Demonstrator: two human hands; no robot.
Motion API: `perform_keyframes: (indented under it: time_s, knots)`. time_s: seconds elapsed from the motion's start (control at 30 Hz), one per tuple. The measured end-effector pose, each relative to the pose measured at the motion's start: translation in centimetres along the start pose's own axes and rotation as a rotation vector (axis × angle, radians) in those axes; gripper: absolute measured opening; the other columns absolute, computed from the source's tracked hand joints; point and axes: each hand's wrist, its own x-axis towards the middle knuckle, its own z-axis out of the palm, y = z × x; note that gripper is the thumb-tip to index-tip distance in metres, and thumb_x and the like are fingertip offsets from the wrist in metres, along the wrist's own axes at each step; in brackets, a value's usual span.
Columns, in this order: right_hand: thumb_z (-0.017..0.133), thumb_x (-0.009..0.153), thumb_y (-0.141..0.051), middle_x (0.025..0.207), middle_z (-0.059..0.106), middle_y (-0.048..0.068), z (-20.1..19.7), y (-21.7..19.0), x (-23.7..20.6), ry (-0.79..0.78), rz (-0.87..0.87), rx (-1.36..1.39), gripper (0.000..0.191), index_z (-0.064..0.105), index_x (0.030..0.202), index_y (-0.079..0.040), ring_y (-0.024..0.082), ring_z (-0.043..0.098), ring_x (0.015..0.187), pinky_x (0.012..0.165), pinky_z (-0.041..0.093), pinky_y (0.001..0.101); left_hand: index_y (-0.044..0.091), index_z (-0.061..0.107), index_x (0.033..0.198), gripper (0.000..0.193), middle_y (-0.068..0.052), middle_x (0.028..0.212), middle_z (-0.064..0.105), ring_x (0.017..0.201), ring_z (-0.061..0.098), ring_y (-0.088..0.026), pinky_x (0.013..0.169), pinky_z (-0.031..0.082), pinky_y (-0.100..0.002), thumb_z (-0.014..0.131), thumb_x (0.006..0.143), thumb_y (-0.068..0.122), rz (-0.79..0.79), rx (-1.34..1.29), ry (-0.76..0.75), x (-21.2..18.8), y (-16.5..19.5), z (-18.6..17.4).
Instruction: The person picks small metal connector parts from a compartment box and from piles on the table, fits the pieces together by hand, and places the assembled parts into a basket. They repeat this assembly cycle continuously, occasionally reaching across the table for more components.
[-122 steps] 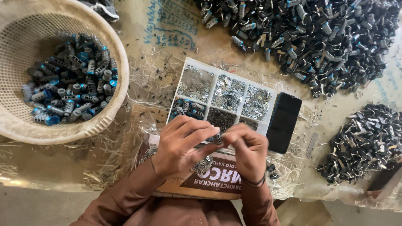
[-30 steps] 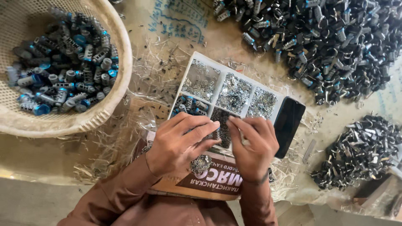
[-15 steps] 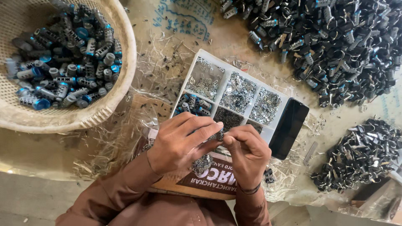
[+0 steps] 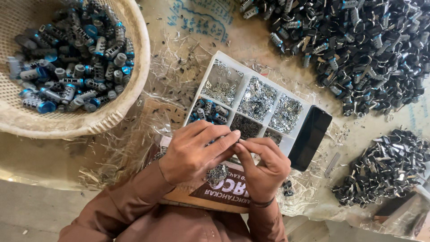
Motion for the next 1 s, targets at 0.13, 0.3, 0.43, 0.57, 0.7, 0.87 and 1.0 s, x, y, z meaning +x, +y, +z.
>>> perform_keyframes:
  time_s: [0.13,0.3,0.43,0.57,0.7,0.87,1.0]
  knots:
    - [0.079,0.086,0.002,0.09,0.072,0.009,-0.6,1.0,0.3,-0.059,0.114,0.213,0.009,0.077,0.095,0.004,0.011,0.067,0.078,0.068,0.054,0.0229,0.006,0.071,0.124,0.044,-0.003,0.11,0.066,0.09,0.065,-0.02,0.076,0.056,-0.033,0.088,0.085,0.016,-0.011,-0.035,-0.001,0.0,0.1,0.0]
    - [0.074,0.093,0.002,0.096,0.071,0.011,-0.9,1.1,0.9,0.014,0.144,0.178,0.008,0.076,0.1,0.003,0.014,0.068,0.082,0.073,0.055,0.0259,0.006,0.07,0.124,0.046,-0.004,0.112,0.069,0.089,0.065,-0.021,0.076,0.056,-0.033,0.089,0.084,0.018,-0.058,-0.096,0.014,0.1,0.2,-0.2]
    - [0.071,0.093,0.004,0.109,0.07,0.011,-1.8,0.0,0.5,-0.022,0.137,0.265,0.022,0.071,0.115,0.006,0.015,0.067,0.098,0.085,0.056,0.0272,0.007,0.071,0.122,0.044,-0.006,0.111,0.069,0.089,0.067,-0.023,0.076,0.056,-0.034,0.09,0.084,0.019,-0.073,-0.122,0.029,0.4,0.3,-0.2]
    - [0.073,0.085,0.005,0.106,0.073,0.009,-2.7,-0.3,-1.6,-0.111,0.318,0.458,0.04,0.063,0.124,0.005,0.015,0.072,0.097,0.084,0.062,0.0285,0.007,0.072,0.117,0.044,-0.007,0.107,0.071,0.088,0.069,-0.024,0.075,0.056,-0.035,0.091,0.08,0.023,-0.031,-0.227,-0.037,0.9,0.8,-0.3]
    - [0.077,0.09,0.005,0.104,0.071,0.009,-2.1,0.2,-4.7,-0.161,0.374,0.754,0.03,0.065,0.118,0.004,0.013,0.068,0.095,0.083,0.057,0.0273,0.008,0.073,0.112,0.038,-0.007,0.103,0.073,0.084,0.07,-0.023,0.072,0.057,-0.034,0.093,0.081,0.017,0.117,-0.286,-0.128,1.1,1.7,-0.3]
    - [0.083,0.093,-0.004,0.112,0.065,0.008,-1.8,1.3,-6.9,-0.171,0.367,1.07,0.037,0.06,0.122,0.001,0.013,0.064,0.105,0.092,0.054,0.0287,0.005,0.074,0.107,0.038,-0.007,0.098,0.073,0.081,0.07,-0.022,0.069,0.055,-0.032,0.094,0.078,0.019,0.171,-0.291,-0.154,1.4,3.1,-0.5]
    - [0.085,0.091,-0.02,0.112,0.067,0.017,-2.8,2.4,-8.6,-0.207,0.395,1.519,0.043,0.061,0.118,0.001,0.021,0.069,0.094,0.082,0.057,0.0329,0.007,0.071,0.107,0.039,-0.008,0.099,0.071,0.084,0.07,-0.022,0.072,0.057,-0.034,0.092,0.078,0.022,0.146,-0.333,-0.154,0.9,4.9,-1.6]
